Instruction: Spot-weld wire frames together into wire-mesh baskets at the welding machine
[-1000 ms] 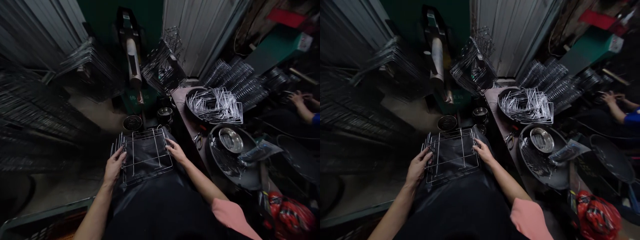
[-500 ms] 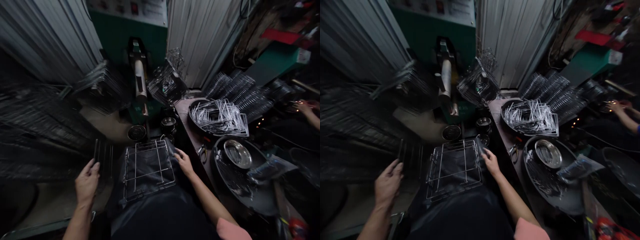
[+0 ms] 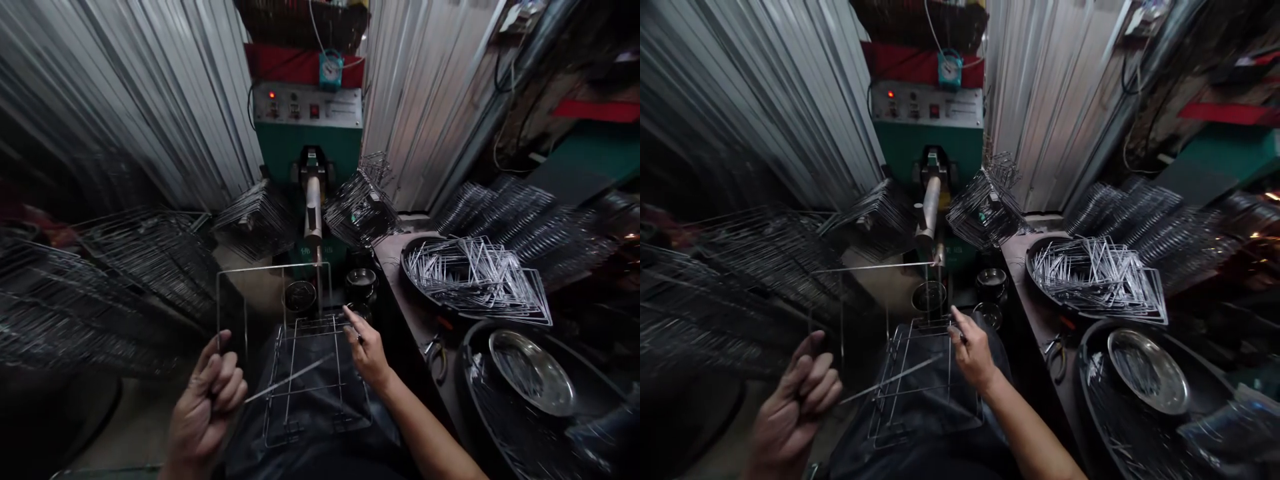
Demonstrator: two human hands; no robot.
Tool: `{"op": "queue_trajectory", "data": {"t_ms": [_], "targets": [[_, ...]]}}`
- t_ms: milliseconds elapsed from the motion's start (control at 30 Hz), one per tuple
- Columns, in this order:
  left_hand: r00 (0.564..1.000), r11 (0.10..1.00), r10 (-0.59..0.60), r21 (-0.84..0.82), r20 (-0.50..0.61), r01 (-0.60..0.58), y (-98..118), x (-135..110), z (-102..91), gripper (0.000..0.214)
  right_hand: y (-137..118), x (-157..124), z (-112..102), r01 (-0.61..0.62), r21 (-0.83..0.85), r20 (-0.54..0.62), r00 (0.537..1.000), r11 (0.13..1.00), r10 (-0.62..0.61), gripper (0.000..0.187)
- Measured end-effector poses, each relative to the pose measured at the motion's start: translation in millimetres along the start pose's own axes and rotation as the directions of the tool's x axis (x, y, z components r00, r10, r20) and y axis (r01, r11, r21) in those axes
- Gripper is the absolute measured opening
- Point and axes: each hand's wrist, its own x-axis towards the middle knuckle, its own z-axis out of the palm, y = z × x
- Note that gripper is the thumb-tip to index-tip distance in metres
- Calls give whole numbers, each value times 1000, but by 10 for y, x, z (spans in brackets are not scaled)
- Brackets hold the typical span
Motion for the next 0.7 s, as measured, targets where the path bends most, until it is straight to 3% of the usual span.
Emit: {"op": "queue_trajectory", "data": {"t_ms": [167,267,367,433,533,600,700], "targets": [[983,982,-180,-41,40,182,-246,-22,-35,33,25,-82,-13,-166,57,-72,983,985,169,40],[982,976,-187,124,38,181,-295,74,-62,43,109,-150,-2,-263,63,-90,959,963,268,41],[988,916,-152,378,9,137,-337,235,-129,66,231,-237,20,-309,20,-30,950,951,309,40],[996,830,-94,553,5,76,-393,351,-200,77,305,-289,35,-336,-27,9,942,941,336,41],[999,609,14,792,32,-34,-518,494,-327,77,371,-340,48,-379,-83,25,924,922,382,45],[998,474,25,878,53,-58,-605,551,-407,71,390,-357,43,-397,-107,39,914,912,403,47],[997,390,-12,918,76,-65,-702,576,-495,65,412,-381,16,-401,-147,57,909,904,412,49]]}}
